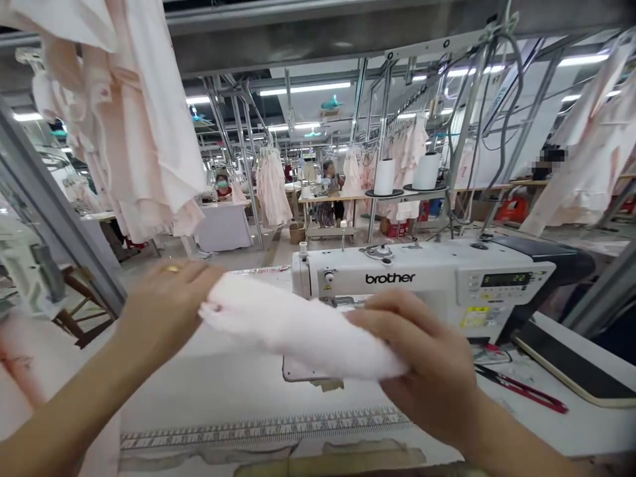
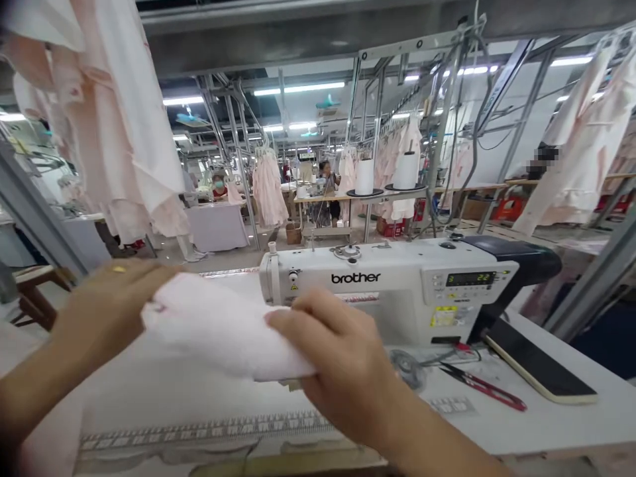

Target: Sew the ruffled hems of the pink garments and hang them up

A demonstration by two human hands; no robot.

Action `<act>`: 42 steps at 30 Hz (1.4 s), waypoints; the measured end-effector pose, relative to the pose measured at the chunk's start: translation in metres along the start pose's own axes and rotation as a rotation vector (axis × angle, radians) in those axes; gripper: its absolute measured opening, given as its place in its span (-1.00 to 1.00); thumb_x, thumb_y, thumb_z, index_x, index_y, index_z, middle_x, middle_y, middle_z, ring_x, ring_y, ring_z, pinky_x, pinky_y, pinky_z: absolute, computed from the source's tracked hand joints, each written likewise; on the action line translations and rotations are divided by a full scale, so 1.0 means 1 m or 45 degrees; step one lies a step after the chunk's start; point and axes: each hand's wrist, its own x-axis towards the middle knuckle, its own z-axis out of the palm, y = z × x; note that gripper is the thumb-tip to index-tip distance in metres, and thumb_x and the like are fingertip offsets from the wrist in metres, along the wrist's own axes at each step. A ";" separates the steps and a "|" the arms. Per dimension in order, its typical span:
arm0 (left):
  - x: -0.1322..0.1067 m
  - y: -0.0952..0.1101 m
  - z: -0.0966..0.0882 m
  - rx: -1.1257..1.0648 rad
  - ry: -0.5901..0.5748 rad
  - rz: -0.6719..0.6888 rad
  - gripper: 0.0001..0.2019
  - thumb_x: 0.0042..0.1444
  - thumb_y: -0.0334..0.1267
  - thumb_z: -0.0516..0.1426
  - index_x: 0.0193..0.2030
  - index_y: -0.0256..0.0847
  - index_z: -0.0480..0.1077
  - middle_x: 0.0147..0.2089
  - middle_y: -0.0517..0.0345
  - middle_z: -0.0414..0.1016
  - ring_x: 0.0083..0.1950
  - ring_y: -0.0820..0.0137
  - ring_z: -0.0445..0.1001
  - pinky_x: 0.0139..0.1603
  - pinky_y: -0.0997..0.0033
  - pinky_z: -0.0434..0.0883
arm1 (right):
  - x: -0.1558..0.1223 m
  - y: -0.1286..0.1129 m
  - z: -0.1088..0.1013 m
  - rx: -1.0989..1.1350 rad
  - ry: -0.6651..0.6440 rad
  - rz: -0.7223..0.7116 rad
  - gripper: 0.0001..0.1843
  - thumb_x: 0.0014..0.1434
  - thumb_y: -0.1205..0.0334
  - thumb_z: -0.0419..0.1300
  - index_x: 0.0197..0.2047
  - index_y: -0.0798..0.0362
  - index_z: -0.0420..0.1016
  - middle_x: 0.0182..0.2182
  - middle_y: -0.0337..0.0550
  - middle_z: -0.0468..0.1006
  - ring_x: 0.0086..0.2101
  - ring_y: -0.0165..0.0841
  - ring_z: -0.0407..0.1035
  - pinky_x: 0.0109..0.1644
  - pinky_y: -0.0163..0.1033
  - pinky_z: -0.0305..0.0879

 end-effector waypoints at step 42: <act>-0.125 -0.040 0.146 -0.075 -1.090 0.595 -0.38 0.25 -0.28 0.03 0.43 -0.17 -0.02 0.47 0.03 -0.02 0.48 0.10 -0.08 0.42 -0.15 0.01 | -0.096 0.096 0.127 0.415 -1.013 -0.182 -0.53 0.38 -0.03 0.04 0.14 0.16 0.37 0.06 0.03 0.50 0.13 -0.29 0.30 0.30 -0.13 0.10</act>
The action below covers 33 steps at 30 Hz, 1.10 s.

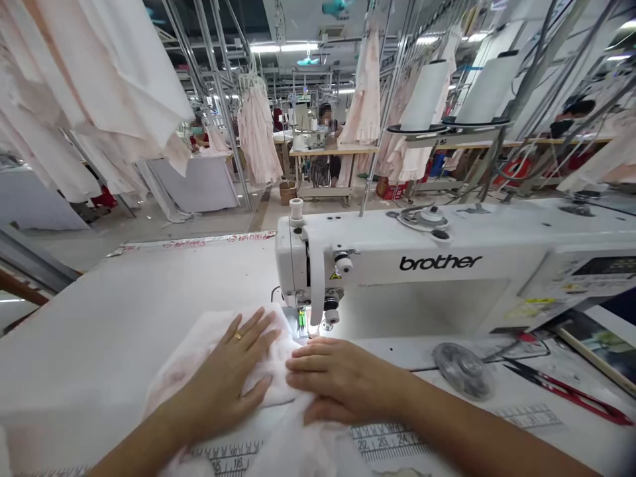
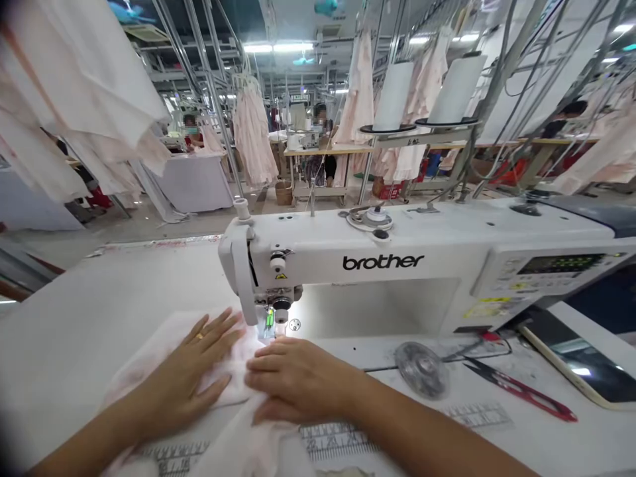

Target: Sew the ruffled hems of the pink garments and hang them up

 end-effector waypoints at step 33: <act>0.043 -0.013 0.006 -0.185 -0.094 0.162 -0.49 0.33 -0.35 -0.06 0.40 0.01 0.06 0.32 0.09 0.30 0.30 0.27 0.31 0.37 0.14 0.21 | -0.010 0.019 -0.011 -0.217 -0.017 0.242 -0.51 0.33 -0.22 0.00 -0.10 0.05 0.43 -0.10 -0.11 0.56 -0.07 -0.31 0.39 0.29 -0.12 -0.08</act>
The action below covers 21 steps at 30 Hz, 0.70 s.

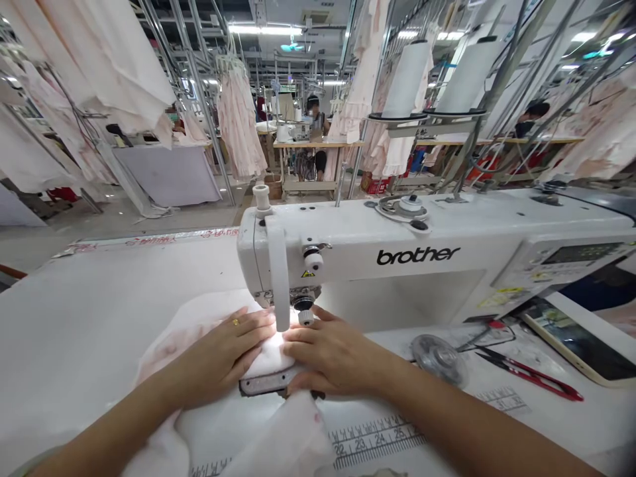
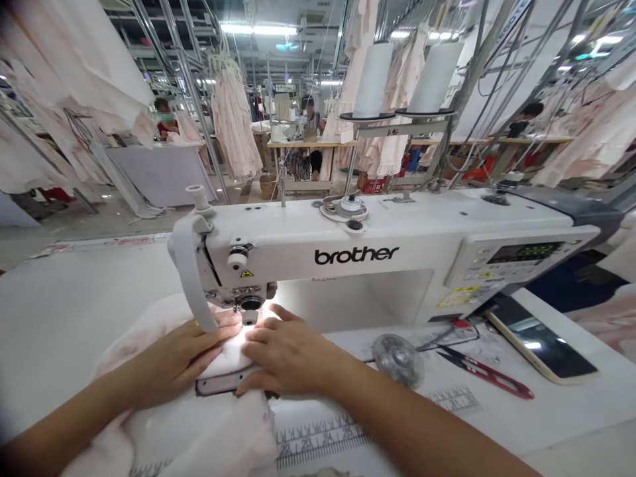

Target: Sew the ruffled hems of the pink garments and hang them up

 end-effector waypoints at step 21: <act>0.019 -0.022 -0.018 0.019 -0.005 0.117 -0.62 0.34 -0.30 -0.06 0.25 0.00 0.28 0.17 0.11 0.46 0.16 0.28 0.43 0.32 0.11 0.27 | -0.001 0.005 0.000 -0.046 0.034 0.118 -0.67 0.36 -0.07 0.07 -0.09 0.00 0.47 -0.14 -0.20 0.55 -0.01 -0.28 0.30 0.35 -0.05 -0.22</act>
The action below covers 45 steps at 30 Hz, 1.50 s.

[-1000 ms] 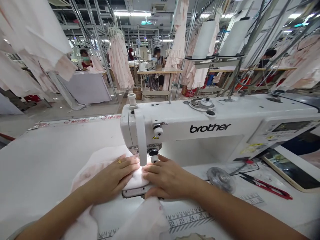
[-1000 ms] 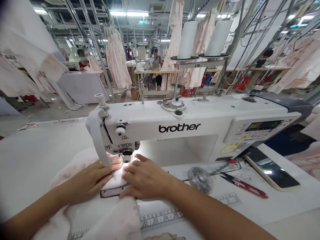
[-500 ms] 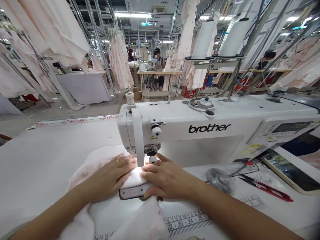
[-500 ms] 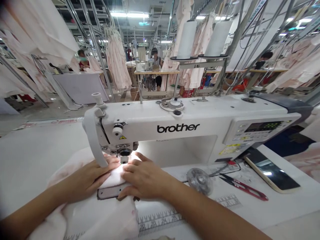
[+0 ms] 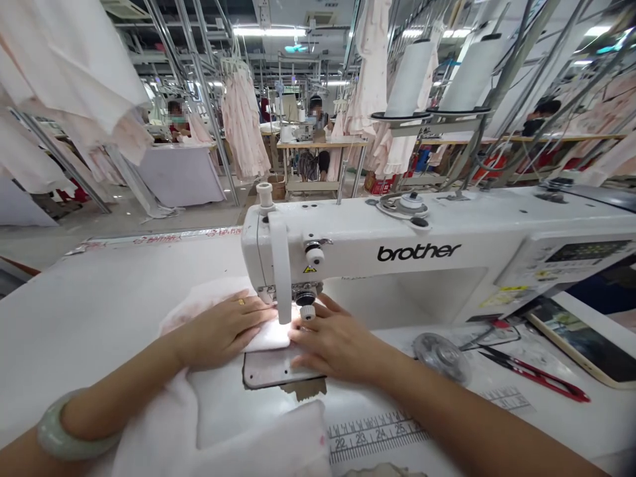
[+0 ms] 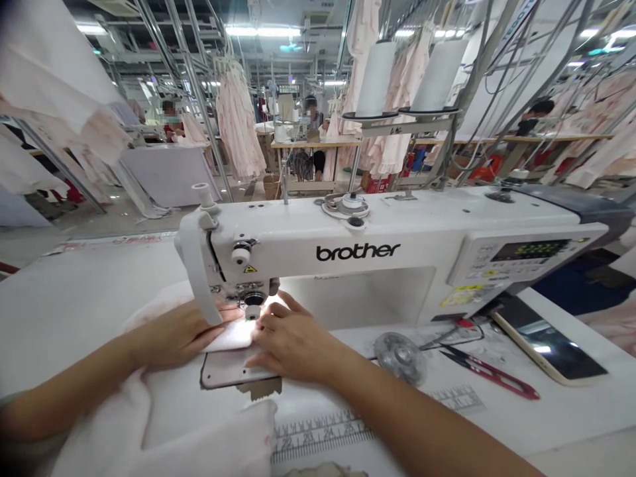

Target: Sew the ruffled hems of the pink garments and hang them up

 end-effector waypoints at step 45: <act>0.020 0.025 0.021 -0.562 0.211 -0.579 -0.73 0.31 -0.19 -0.06 -0.29 -0.17 0.41 -0.30 0.17 0.44 -0.18 0.32 0.41 -0.12 0.28 0.33 | 0.013 0.001 0.019 0.128 0.169 0.318 -0.87 0.28 0.20 0.23 -0.15 0.00 0.59 -0.26 -0.16 0.55 -0.13 -0.28 0.35 0.14 -0.09 0.14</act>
